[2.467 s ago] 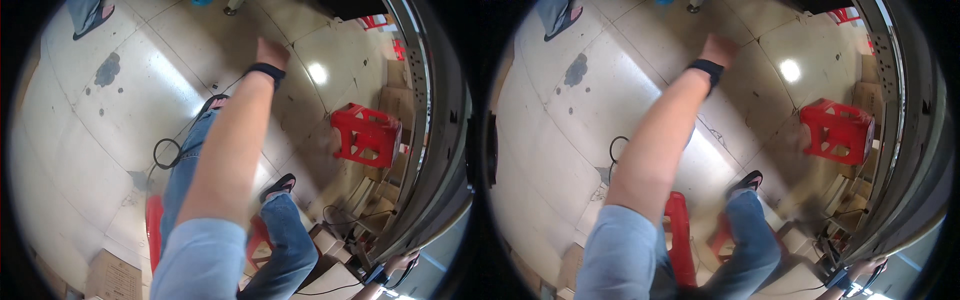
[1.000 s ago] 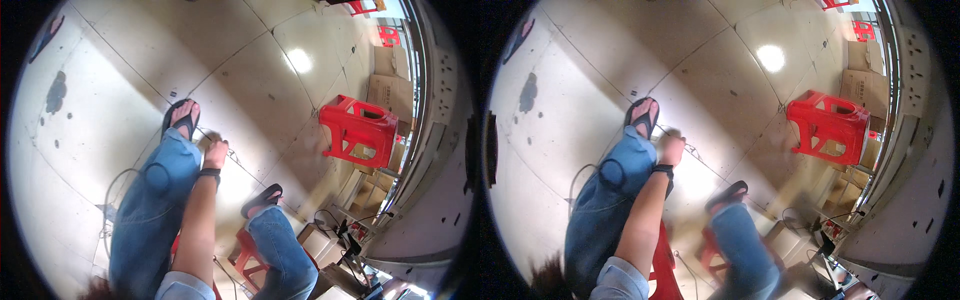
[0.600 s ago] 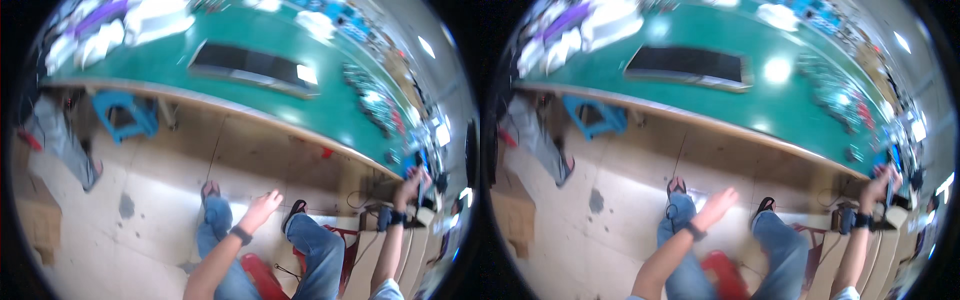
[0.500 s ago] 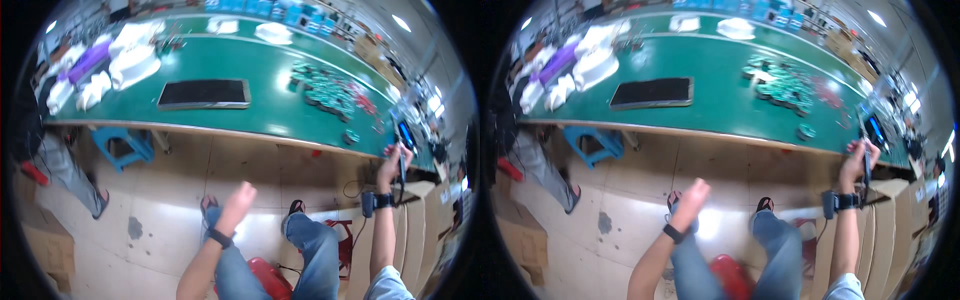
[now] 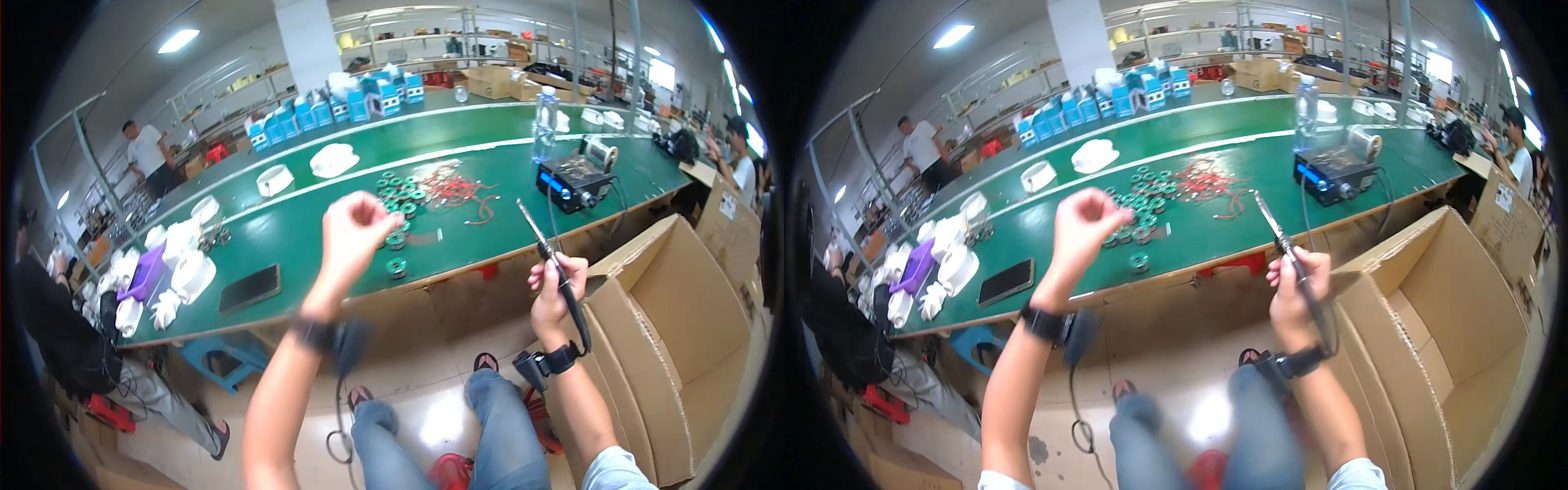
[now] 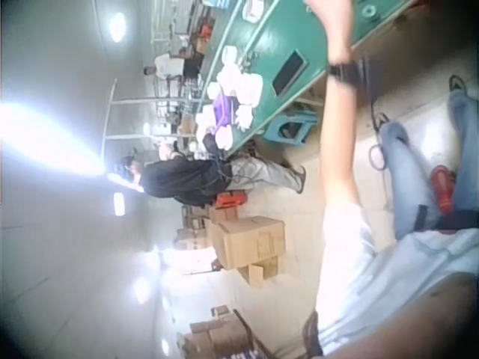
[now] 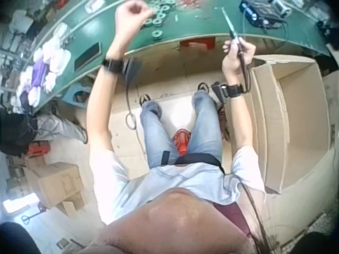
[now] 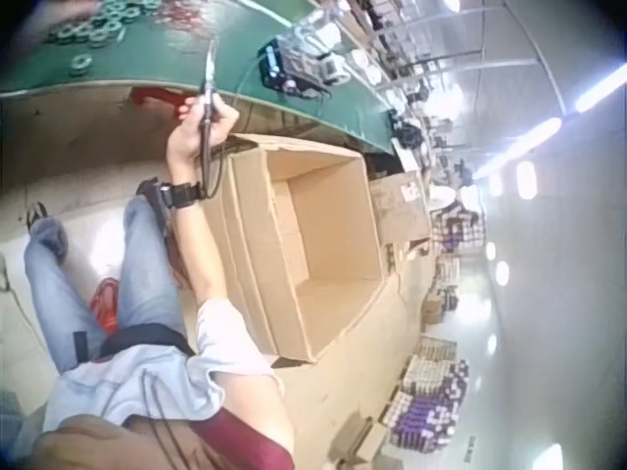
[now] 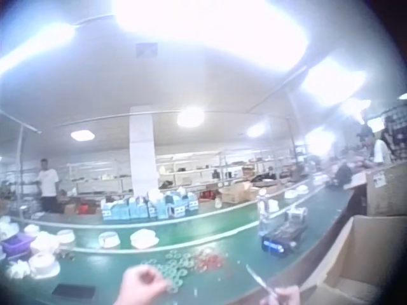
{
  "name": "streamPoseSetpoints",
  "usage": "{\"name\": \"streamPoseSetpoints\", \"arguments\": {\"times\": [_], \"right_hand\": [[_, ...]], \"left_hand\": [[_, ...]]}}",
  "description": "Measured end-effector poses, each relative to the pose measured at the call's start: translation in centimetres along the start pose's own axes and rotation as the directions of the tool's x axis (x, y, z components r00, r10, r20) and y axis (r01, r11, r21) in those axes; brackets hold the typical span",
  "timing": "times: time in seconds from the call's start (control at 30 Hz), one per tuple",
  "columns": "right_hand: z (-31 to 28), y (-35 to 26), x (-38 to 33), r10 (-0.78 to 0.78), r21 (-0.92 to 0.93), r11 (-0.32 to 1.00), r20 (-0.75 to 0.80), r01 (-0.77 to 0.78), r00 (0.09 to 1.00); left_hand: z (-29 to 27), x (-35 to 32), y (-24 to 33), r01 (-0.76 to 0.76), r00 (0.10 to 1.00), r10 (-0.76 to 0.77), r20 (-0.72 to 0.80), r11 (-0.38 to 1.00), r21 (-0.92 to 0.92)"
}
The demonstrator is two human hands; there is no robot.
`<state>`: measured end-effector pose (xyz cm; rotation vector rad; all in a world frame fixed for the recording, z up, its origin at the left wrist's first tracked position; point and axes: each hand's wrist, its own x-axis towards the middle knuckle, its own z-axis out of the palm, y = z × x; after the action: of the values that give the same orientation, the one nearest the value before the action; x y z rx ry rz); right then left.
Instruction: The person uses a soldering iron to attach red wires to green circular electronic components on a green workbench. They handle the components one by one, soldering the wires and placing the finished units into a pile. The person also briefly picks up a dropped item from the floor and wipes the soldering iron tip with a tissue.
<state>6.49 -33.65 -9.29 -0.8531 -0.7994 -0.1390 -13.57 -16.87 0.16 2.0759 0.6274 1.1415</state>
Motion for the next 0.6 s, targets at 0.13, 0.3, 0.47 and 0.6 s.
{"name": "streamPoseSetpoints", "arguments": {"times": [0.13,0.3,0.47,0.6], "right_hand": [[-0.2,-0.5,-1.0,0.023,0.092,0.995,0.013,-0.024,1.000],[-2.1,-0.4,-1.4,0.043,0.086,0.995,0.026,-0.045,0.999],[-3.2,-1.3,-0.9,0.054,0.062,0.997,0.034,-0.056,0.998],[0.4,-2.6,-2.9,0.128,0.174,0.976,0.039,-0.133,0.991]], "left_hand": [[2.7,5.8,-1.2,0.265,0.959,-0.260,0.114,0.964,-0.030],[3.4,0.7,-0.7,0.224,0.928,-0.218,0.301,0.974,0.012],[4.4,-14.3,1.8,0.354,0.572,-0.316,0.757,0.927,0.120],[9.9,-37.0,-13.2,0.781,0.107,-0.474,0.874,0.584,0.221]]}}
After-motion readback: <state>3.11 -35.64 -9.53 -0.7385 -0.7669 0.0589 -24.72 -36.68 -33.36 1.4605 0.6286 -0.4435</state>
